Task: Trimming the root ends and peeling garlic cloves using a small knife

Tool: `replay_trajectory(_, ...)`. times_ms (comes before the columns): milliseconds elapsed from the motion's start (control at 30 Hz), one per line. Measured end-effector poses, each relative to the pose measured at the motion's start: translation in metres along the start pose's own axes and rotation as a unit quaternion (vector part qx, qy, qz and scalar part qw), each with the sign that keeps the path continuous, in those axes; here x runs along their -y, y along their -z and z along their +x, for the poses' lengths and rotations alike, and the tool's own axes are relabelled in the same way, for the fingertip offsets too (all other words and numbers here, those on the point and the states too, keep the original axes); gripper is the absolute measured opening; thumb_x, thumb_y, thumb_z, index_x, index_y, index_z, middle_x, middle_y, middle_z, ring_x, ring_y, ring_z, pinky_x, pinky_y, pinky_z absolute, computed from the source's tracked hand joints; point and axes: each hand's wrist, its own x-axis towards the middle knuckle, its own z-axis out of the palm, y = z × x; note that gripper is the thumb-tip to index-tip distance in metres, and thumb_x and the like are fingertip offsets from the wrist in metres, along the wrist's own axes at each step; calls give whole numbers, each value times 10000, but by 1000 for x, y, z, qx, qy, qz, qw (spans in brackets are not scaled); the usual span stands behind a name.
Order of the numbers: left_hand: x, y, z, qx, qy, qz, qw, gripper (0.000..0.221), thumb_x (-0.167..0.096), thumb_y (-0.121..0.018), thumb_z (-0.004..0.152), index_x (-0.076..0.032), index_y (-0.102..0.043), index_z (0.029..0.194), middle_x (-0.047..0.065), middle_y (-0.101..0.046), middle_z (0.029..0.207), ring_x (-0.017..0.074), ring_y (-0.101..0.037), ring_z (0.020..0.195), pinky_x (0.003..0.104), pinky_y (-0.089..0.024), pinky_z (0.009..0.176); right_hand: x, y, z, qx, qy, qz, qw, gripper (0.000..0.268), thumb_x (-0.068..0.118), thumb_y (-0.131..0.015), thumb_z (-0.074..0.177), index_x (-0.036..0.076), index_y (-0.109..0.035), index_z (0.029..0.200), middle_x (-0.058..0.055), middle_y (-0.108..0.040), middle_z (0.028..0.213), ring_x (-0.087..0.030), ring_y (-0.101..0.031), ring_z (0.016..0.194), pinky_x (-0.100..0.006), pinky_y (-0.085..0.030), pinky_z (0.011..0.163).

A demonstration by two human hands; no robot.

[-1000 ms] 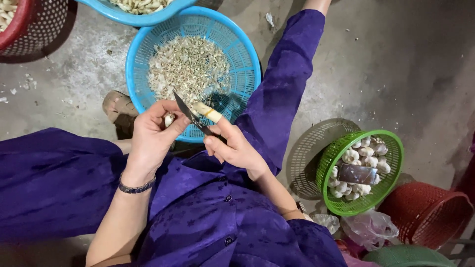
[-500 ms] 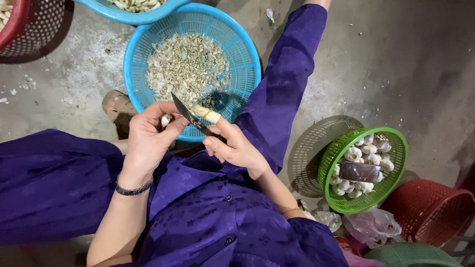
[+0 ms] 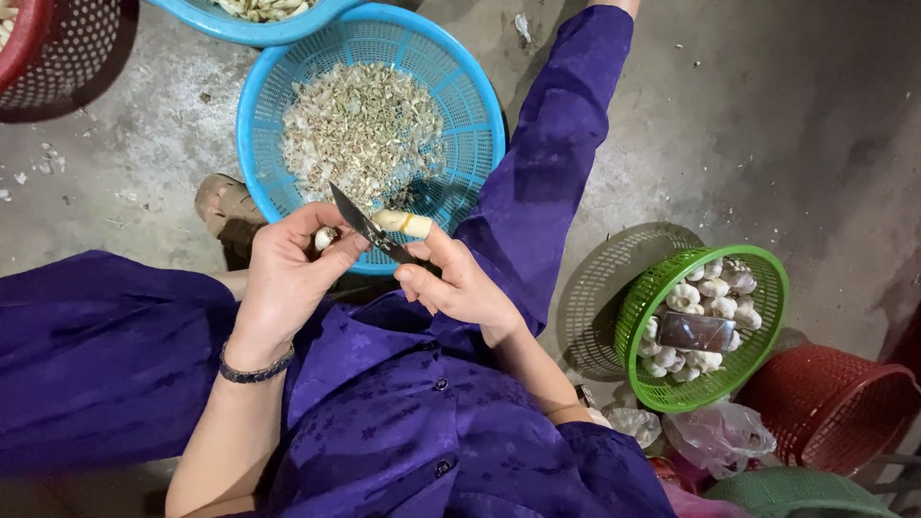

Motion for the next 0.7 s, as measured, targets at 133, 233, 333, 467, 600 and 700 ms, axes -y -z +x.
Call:
replay_trajectory(133, 6, -1, 0, 10, -6, 22, 1000, 138, -24, -816, 874, -20, -760, 1001, 49, -683, 846, 46, -545, 770, 168, -477, 698, -10, 1, 0, -18, -3, 2, 1000, 534, -25, -527, 1021, -50, -355, 1526, -114, -650, 669, -119, -572, 361, -192, -465, 338)
replay_trajectory(233, -3, -6, 0, 3, -13, 20, 1000, 147, -37, -805, 892, -33, -766, 1034, 34, -696, 853, 24, -541, 782, 161, -481, 703, -12, -3, 0, -49, -19, 103, 993, 532, -7, -453, 1061, -13, -282, 1565, -114, -597, 649, -124, -522, 358, -193, -448, 345)
replay_trajectory(333, -7, -8, -1, -20, -21, 26, 999, 151, 4, -740, 928, -24, -756, 1075, 27, -683, 869, 25, -516, 789, 168, -472, 702, -2, -6, 3, -22, -12, 112, 993, 608, -3, -437, 1070, 60, -200, 1626, -69, -596, 699, -92, -532, 407, -174, -446, 383)
replay_trajectory(467, 2, -8, 0, -19, -31, 31, 999, 150, 1, -756, 920, -6, -755, 1070, 38, -676, 846, 43, -529, 815, 214, -502, 763, -6, -6, 2, -8, -2, 87, 996, 621, -36, -470, 1043, 0, -230, 1615, -119, -626, 689, -109, -549, 387, -179, -462, 364)
replay_trajectory(600, 6, -9, 2, -14, -33, -16, 999, 149, -4, -753, 932, -15, -756, 1081, 66, -712, 833, 50, -572, 830, 218, -516, 775, -13, -2, 1, -10, 0, 140, 990, 582, -33, -431, 1060, -4, -239, 1608, -135, -606, 687, -120, -537, 374, -192, -457, 345)
replay_trajectory(700, 13, -8, 5, -10, -41, -38, 998, 124, 12, -744, 938, 4, -736, 1062, 84, -711, 820, 72, -595, 835, 240, -516, 802, -18, 0, 2, -3, 8, 169, 986, 564, -2, -419, 1074, 0, -244, 1611, -118, -590, 681, -114, -534, 370, -181, -453, 348)
